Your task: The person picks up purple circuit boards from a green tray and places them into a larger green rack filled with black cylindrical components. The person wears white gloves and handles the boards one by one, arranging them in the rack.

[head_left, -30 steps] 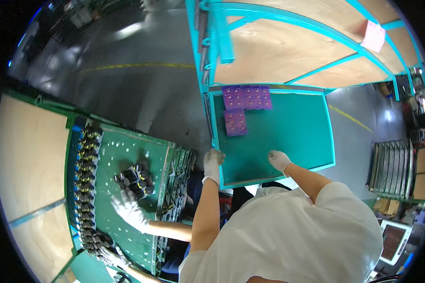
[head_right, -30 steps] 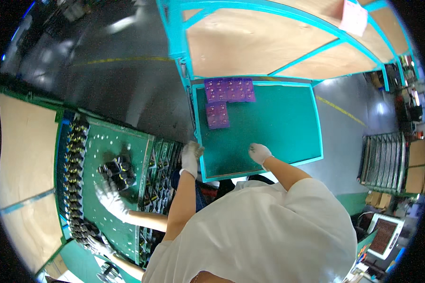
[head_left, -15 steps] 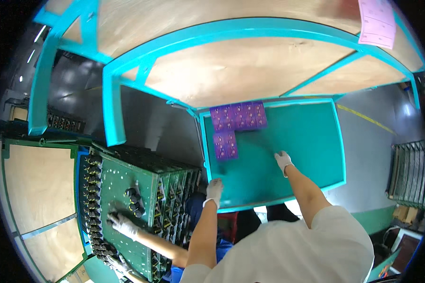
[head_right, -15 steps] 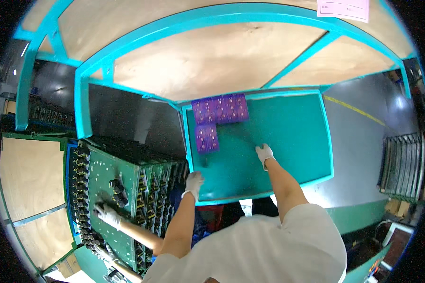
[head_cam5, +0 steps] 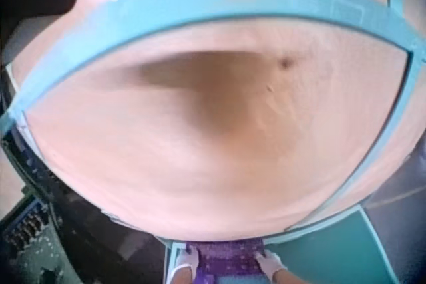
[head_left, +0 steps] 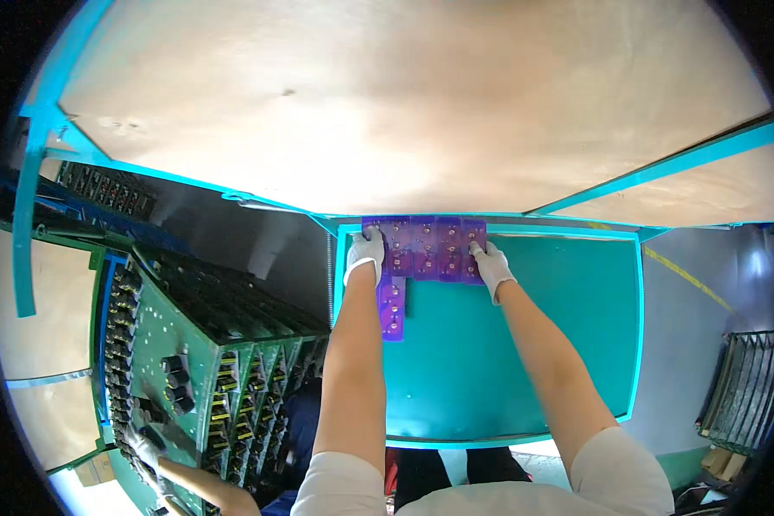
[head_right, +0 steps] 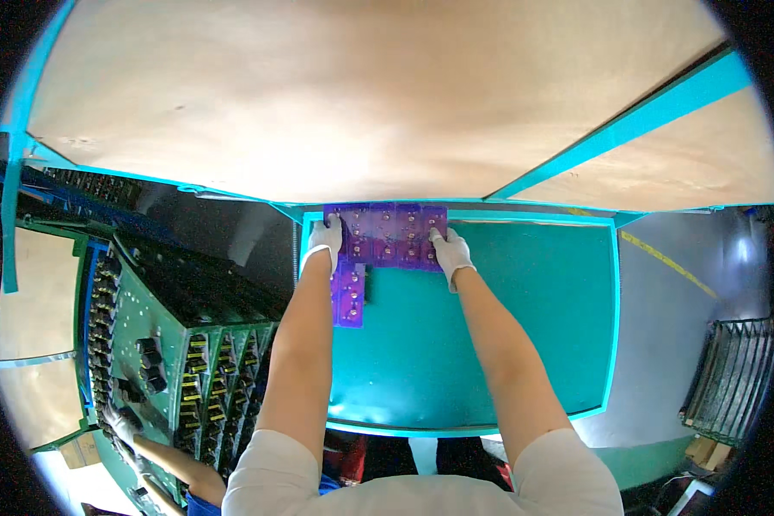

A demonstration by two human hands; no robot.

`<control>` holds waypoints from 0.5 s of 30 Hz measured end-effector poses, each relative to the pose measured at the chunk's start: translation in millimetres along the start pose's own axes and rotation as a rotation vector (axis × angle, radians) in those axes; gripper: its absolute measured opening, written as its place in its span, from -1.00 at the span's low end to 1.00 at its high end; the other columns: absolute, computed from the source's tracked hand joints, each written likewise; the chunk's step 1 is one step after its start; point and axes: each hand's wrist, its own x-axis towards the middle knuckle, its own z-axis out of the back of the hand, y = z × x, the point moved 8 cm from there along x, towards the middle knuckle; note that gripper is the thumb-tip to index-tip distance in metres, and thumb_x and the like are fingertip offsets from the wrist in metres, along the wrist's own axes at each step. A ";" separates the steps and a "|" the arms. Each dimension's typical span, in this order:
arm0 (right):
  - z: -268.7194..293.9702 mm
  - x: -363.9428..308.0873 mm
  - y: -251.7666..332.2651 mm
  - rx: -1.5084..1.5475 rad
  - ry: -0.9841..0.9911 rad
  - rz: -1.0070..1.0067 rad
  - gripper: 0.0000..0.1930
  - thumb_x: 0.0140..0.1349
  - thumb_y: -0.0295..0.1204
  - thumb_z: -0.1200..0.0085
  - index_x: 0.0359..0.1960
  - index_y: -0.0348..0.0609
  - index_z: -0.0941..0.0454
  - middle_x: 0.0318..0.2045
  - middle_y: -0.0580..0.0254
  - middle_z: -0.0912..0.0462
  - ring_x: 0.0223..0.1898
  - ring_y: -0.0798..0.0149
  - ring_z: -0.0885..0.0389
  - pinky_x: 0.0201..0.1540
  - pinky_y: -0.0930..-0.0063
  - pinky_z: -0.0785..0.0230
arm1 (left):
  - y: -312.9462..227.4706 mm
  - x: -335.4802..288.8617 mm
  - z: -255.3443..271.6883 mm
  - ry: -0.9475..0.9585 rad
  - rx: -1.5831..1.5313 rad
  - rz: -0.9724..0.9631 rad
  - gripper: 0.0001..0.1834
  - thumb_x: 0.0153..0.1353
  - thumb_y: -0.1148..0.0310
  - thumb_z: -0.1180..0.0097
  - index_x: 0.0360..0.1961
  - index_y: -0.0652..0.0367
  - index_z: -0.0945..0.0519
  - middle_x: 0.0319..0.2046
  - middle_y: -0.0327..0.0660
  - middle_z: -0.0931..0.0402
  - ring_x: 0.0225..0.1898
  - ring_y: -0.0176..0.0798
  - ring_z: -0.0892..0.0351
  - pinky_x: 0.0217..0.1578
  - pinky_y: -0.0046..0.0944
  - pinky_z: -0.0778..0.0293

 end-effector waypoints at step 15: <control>192.8 -181.5 -195.6 0.294 -0.227 -0.307 -0.48 0.21 -0.19 0.07 0.08 -0.36 -0.29 -0.07 0.08 -0.49 -0.09 0.30 -0.42 -0.01 0.45 -0.22 | -36.2 -233.6 -148.1 0.448 0.159 -0.325 -0.47 0.14 -0.03 0.09 -0.14 0.28 -0.36 -0.30 0.22 -0.48 -0.22 0.25 -0.48 -0.20 0.07 -0.38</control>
